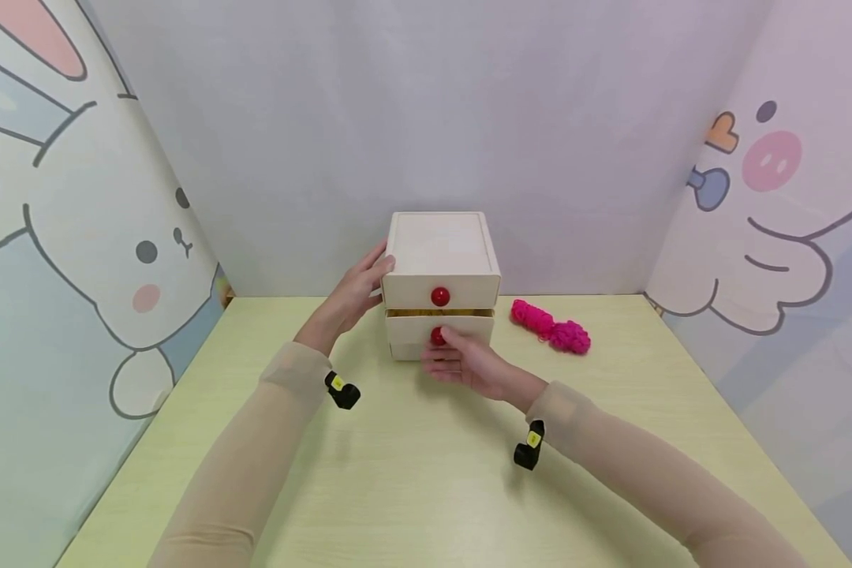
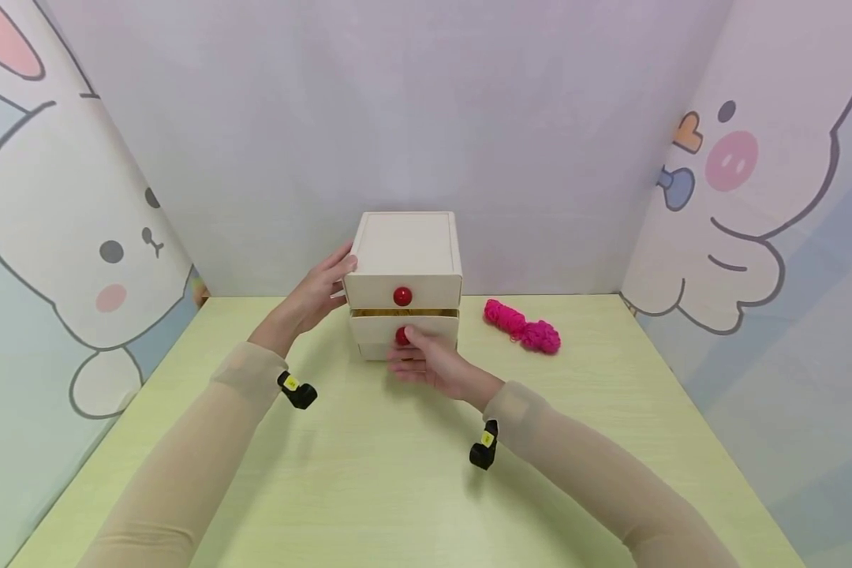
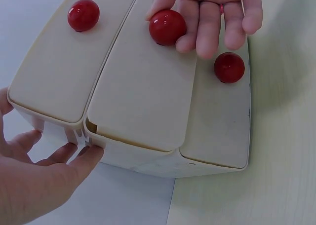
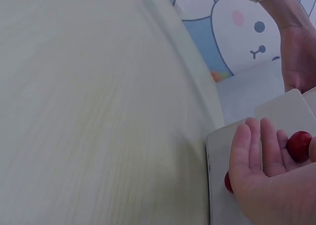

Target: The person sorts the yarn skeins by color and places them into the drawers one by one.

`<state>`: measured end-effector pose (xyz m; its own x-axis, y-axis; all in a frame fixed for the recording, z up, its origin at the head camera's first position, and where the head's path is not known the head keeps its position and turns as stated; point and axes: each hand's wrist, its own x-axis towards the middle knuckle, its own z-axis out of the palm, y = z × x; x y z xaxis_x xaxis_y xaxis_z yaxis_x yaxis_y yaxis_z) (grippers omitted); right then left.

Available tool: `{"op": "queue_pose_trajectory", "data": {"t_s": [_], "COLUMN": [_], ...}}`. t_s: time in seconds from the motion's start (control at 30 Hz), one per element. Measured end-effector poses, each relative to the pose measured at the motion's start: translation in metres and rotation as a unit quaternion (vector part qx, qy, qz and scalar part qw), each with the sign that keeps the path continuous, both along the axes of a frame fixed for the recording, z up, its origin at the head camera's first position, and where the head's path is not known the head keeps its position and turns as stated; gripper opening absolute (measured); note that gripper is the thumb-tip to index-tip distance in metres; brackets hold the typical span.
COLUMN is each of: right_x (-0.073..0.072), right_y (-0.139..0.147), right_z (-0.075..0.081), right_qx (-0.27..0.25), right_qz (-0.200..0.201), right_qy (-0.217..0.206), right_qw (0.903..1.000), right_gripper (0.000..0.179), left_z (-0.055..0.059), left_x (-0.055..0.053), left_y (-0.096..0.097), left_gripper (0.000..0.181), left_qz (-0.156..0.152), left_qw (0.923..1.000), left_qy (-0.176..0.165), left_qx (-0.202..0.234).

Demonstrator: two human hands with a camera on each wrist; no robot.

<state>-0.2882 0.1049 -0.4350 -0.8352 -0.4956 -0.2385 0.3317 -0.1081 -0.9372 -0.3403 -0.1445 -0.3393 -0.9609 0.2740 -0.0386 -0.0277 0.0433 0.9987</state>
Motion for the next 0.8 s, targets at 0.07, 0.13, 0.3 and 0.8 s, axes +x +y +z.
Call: {"op": "queue_pose_trajectory", "data": {"t_s": [0.07, 0.13, 0.3, 0.8], "right_x": [-0.002, -0.003, -0.006, -0.014], "right_y": [0.0, -0.001, -0.001, -0.004], "right_z": [0.001, 0.001, 0.001, 0.0], "right_qx": [0.003, 0.005, 0.003, 0.0], "right_qz": [0.0, -0.001, -0.006, -0.017], "right_qy": [0.0, -0.003, -0.009, 0.0], "right_qw": [1.0, 1.0, 0.9999, 0.9999], "right_gripper": [0.056, 0.057, 0.057, 0.058], "left_z": [0.0, 0.0, 0.0, 0.0], "left_x": [0.0, 0.0, 0.0, -0.001], "left_y": [0.001, 0.001, 0.001, 0.001], "left_gripper": [0.065, 0.066, 0.066, 0.065], "left_qz": [0.001, 0.002, 0.0, 0.004], "left_qw": [1.0, 1.0, 1.0, 1.0], "left_qy": [-0.002, -0.002, -0.002, -0.002], "left_qx": [0.002, 0.002, 0.006, 0.002]}}
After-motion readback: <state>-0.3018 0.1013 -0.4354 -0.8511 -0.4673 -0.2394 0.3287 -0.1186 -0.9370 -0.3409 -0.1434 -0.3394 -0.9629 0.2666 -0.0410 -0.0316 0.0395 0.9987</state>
